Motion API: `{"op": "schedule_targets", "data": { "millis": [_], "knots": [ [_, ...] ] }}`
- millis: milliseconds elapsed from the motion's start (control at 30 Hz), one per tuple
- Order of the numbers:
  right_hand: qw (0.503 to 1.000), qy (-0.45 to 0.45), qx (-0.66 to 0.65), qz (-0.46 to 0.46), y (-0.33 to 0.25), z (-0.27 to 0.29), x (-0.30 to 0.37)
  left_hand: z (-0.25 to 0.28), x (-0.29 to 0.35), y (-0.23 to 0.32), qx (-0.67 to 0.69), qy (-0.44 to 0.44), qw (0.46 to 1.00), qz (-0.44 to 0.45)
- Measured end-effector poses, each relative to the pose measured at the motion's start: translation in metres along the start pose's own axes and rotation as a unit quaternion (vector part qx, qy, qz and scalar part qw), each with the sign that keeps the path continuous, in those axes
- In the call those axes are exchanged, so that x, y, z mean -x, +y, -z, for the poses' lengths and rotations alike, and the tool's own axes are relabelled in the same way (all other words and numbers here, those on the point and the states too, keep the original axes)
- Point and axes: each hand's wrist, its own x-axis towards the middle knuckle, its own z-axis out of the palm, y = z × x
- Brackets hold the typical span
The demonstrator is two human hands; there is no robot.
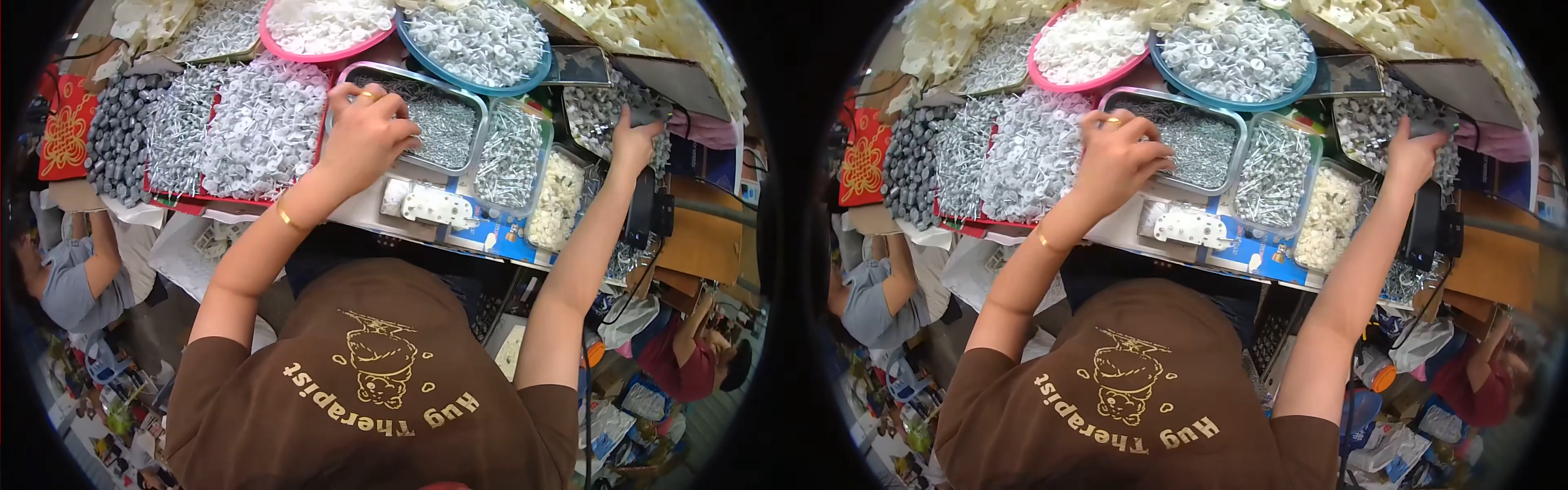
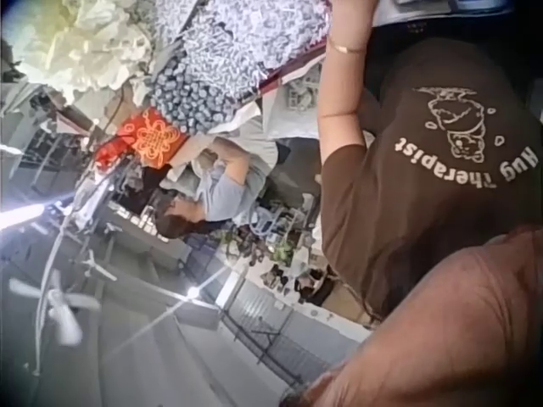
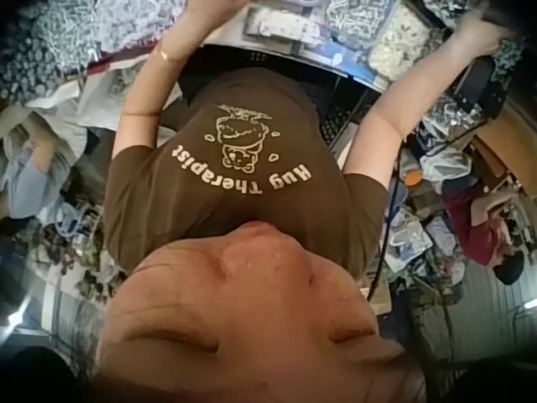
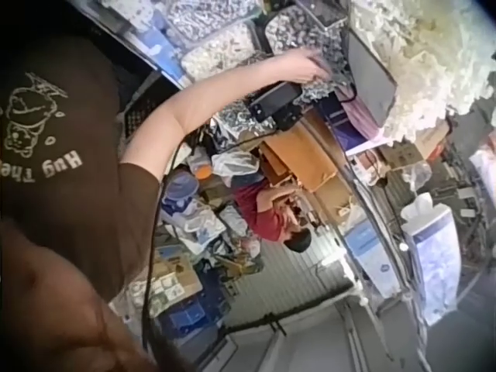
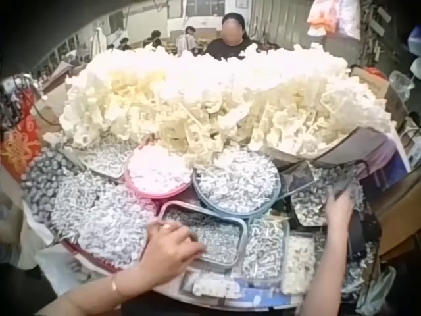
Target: Assembling small plastic components onto cards and using a handheld tool to finish the packaging.
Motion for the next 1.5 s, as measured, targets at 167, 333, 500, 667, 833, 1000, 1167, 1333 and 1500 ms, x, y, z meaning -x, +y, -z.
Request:
{"op": "schedule_targets", "data": {
  "millis": [167, 333, 500, 667, 833, 1000, 1167, 1333, 1500],
  "knots": [
    [0.999, 0.025, 0.023, -0.039, 0.007, -0.022, -0.018, -0.020, 0.006, -0.015, 0.030, -0.059, 0.998, 0.003],
    [0.977, 0.074, -0.199, -0.023, -0.009, -0.011, 0.018, -0.016, 0.008, -0.013, 0.075, -0.046, 0.994, 0.068],
    [0.859, 0.138, -0.485, 0.092, -0.071, 0.069, 0.064, -0.012, 0.012, -0.018, 0.087, -0.023, 0.993, 0.071],
    [0.589, -0.216, -0.778, -0.032, -0.065, 0.096, 0.086, -0.009, 0.009, -0.009, 0.104, -0.019, 0.990, 0.089],
    [0.558, -0.242, -0.788, -0.093, -0.119, 0.129, 0.163, 0.014, 0.022, 0.043, 0.257, -0.034, 0.966, 0.016],
    [0.524, -0.279, -0.805, 0.023, -0.131, 0.133, 0.207, 0.000, 0.027, 0.071, 0.219, -0.031, 0.975, -0.025],
    [0.584, -0.289, -0.754, 0.084, -0.132, 0.139, 0.218, 0.001, 0.027, 0.075, 0.221, -0.033, 0.974, -0.032],
    [0.657, -0.254, -0.701, 0.115, -0.137, 0.145, 0.225, -0.004, 0.029, 0.077, 0.237, -0.048, 0.970, -0.033],
    [0.684, -0.256, -0.670, 0.136, -0.133, 0.144, 0.228, -0.008, 0.030, 0.071, 0.282, -0.143, 0.949, 0.010]
  ]
}}
